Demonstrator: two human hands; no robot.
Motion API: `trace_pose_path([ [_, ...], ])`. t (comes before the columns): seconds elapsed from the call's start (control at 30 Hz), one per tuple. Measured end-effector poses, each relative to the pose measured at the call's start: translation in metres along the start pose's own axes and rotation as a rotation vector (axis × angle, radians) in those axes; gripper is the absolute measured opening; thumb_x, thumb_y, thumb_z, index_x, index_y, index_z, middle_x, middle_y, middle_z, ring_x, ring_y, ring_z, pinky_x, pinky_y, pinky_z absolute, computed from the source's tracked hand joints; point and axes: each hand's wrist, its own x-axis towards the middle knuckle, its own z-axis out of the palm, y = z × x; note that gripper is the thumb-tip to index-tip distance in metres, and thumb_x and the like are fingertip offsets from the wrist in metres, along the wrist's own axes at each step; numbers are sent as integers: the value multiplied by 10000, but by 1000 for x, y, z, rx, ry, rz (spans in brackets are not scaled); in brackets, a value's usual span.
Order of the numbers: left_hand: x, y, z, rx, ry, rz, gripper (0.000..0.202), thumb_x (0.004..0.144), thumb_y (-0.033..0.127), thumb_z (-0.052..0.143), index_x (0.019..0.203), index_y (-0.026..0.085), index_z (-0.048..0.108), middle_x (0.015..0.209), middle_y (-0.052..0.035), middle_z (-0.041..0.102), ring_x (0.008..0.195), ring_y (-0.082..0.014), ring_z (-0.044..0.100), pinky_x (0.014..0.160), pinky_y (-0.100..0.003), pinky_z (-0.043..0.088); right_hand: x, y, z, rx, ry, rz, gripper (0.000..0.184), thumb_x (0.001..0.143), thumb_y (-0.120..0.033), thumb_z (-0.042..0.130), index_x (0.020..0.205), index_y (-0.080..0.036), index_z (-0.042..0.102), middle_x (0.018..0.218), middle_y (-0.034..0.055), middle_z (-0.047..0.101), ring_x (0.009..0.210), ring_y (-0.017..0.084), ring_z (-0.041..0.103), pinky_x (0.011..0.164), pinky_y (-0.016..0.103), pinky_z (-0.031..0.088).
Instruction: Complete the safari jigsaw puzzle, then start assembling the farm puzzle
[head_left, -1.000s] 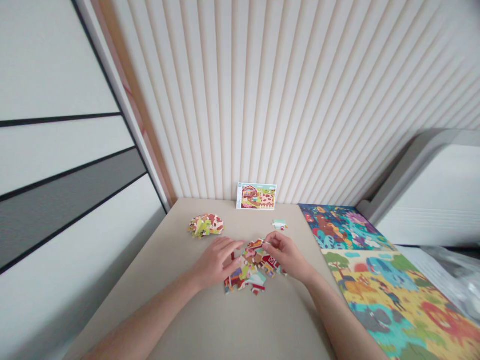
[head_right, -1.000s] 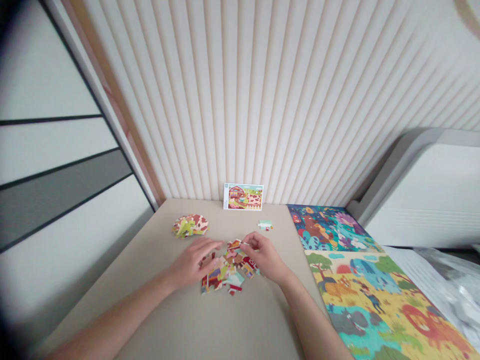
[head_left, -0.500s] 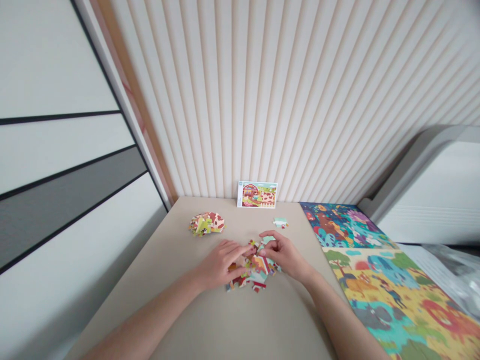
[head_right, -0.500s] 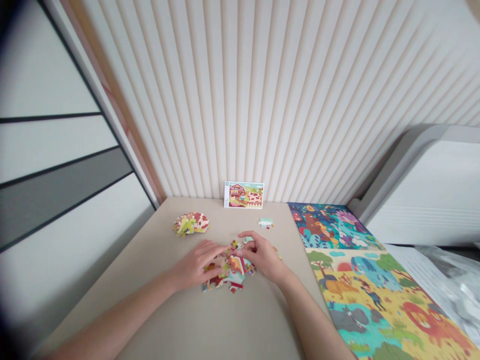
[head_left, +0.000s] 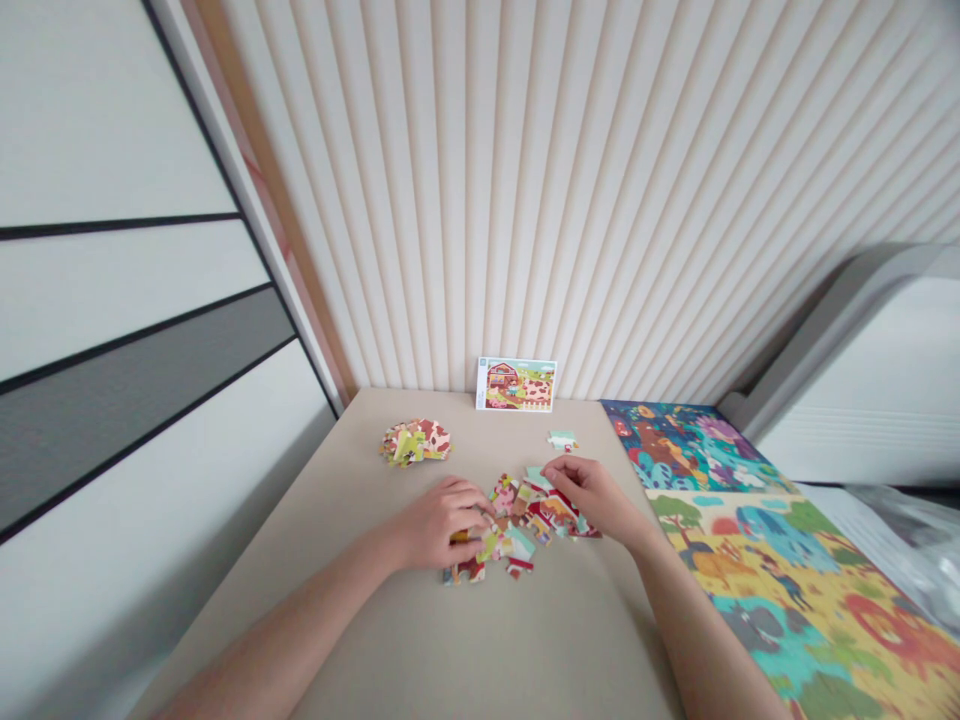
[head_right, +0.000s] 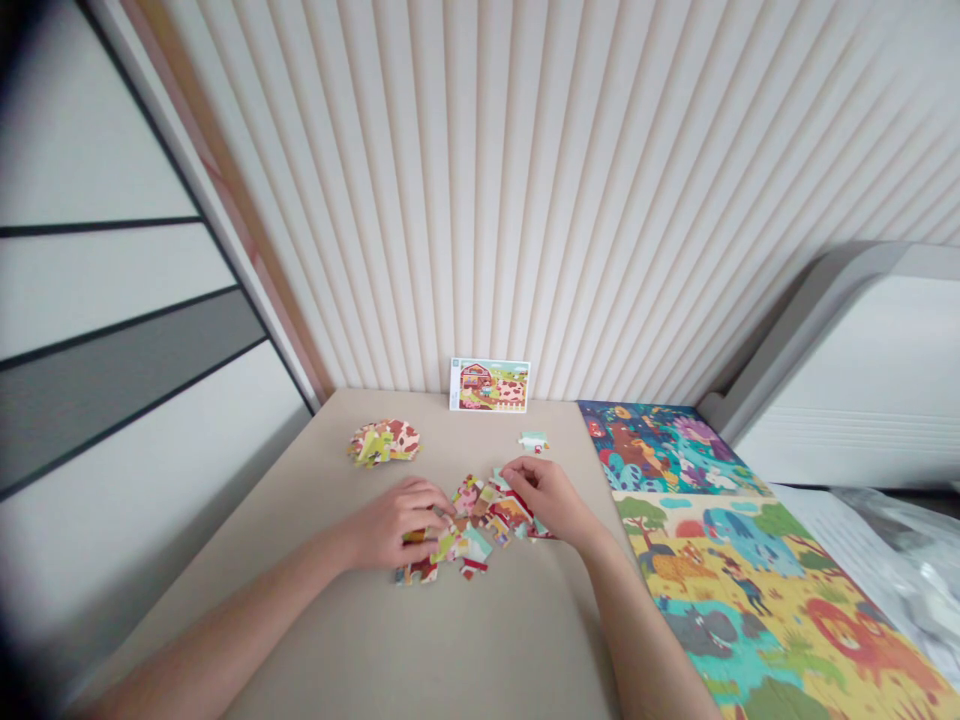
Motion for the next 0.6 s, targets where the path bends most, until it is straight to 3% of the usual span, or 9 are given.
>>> trace_pose_path([
  [0.13, 1, 0, 3, -39, -33, 19, 171, 892, 372, 667, 962, 216, 657, 1063, -50, 691, 990, -206, 618, 978, -373, 387, -6, -3, -3, 41, -293, 9, 460, 917, -585, 550, 912, -161, 729, 711, 4, 634, 601, 115, 485, 560, 235, 380],
  [0.23, 1, 1, 2, -58, -68, 15, 286, 871, 472, 684, 1016, 227, 658, 985, -44, 677, 948, -211, 617, 942, -359, 400, -8, -6, -4, 100, -447, -19, 467, 888, -594, 594, 976, -165, 758, 874, 45, 721, 758, 162, 598, 705, 263, 473],
  [0.33, 1, 3, 1, -67, -84, -5, 463, 810, 547, 729, 1141, 234, 642, 1049, -56, 659, 995, -231, 609, 954, -355, 399, -8, -7, -6, 96, -498, -19, 469, 877, -587, 612, 995, -162, 772, 949, 64, 745, 871, 199, 635, 810, 293, 492],
  [0.53, 1, 4, 1, -55, -87, -51, 506, 784, 526, 750, 1187, 237, 648, 1053, -60, 650, 999, -241, 607, 955, -346, 405, -11, -10, -14, 73, -599, 5, 420, 844, -531, 675, 1037, -173, 781, 968, 58, 751, 878, 199, 645, 785, 272, 500],
  [0.6, 1, 3, 2, -73, -82, -58, 495, 786, 516, 753, 1182, 237, 654, 1036, -58, 655, 993, -238, 610, 941, -338, 413, -12, -10, -15, 62, -555, 2, 392, 855, -517, 663, 1003, -176, 787, 900, 43, 743, 786, 174, 625, 703, 256, 484],
])
